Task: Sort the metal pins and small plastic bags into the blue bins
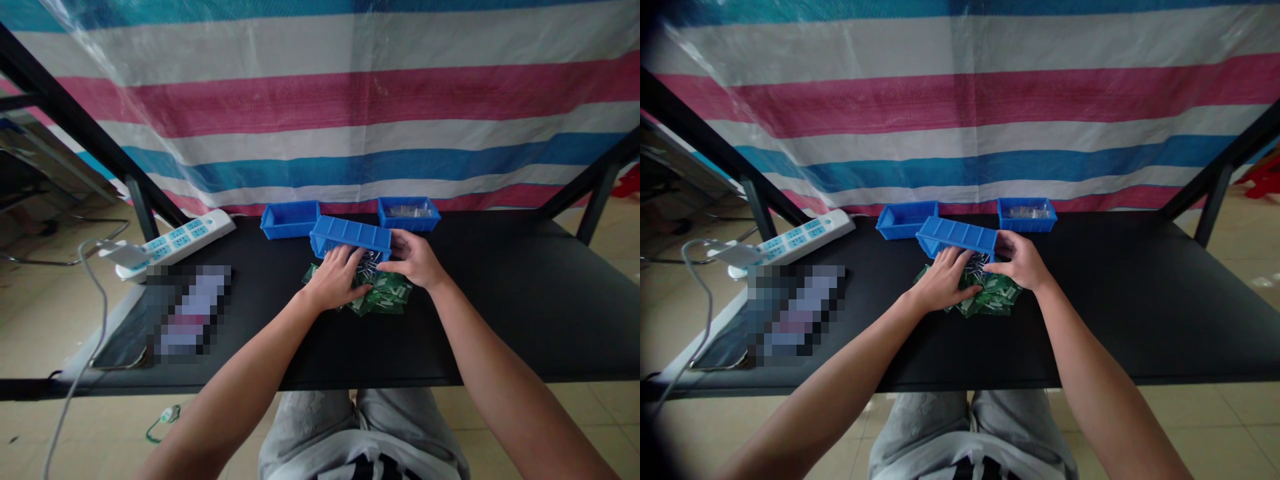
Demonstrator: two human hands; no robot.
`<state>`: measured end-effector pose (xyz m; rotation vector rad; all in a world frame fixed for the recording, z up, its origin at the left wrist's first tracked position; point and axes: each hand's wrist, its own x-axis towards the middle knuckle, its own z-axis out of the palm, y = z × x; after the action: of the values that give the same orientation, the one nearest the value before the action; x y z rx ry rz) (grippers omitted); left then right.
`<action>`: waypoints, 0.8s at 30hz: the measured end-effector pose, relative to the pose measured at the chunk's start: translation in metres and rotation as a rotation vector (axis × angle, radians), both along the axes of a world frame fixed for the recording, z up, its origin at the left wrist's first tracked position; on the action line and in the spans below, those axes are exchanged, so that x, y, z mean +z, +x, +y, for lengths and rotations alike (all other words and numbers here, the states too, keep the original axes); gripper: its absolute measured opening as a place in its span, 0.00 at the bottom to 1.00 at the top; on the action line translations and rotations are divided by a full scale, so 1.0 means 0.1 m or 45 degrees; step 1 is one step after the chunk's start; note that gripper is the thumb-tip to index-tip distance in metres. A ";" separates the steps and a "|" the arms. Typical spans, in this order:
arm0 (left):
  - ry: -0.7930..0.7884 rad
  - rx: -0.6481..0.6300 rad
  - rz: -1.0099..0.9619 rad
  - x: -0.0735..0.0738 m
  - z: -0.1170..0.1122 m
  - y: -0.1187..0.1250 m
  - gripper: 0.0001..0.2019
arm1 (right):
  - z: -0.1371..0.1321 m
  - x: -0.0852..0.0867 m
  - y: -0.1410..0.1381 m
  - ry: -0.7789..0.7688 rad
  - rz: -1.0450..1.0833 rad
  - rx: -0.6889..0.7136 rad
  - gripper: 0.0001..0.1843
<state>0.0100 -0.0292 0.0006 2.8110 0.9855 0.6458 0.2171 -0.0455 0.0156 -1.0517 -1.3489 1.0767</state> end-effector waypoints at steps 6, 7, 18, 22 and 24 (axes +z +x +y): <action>-0.010 0.014 0.037 0.01 -0.01 0.00 0.35 | 0.00 0.00 -0.01 0.055 0.007 -0.006 0.39; -0.013 0.014 0.043 0.01 -0.01 0.00 0.34 | -0.01 0.00 -0.01 0.061 0.002 -0.011 0.39; -0.003 -0.028 0.112 0.04 -0.04 -0.04 0.34 | 0.00 -0.05 0.02 0.164 -0.068 0.029 0.39; -0.030 -0.034 0.143 0.07 -0.05 -0.05 0.32 | 0.02 -0.06 0.04 0.209 -0.108 0.031 0.36; -0.042 -0.046 0.136 0.07 -0.05 -0.06 0.31 | 0.02 -0.07 0.05 0.230 -0.127 0.032 0.35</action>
<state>0.0040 -0.0340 0.0078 2.8528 0.9508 0.4758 0.2218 -0.0432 0.0087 -0.9672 -1.5130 0.9121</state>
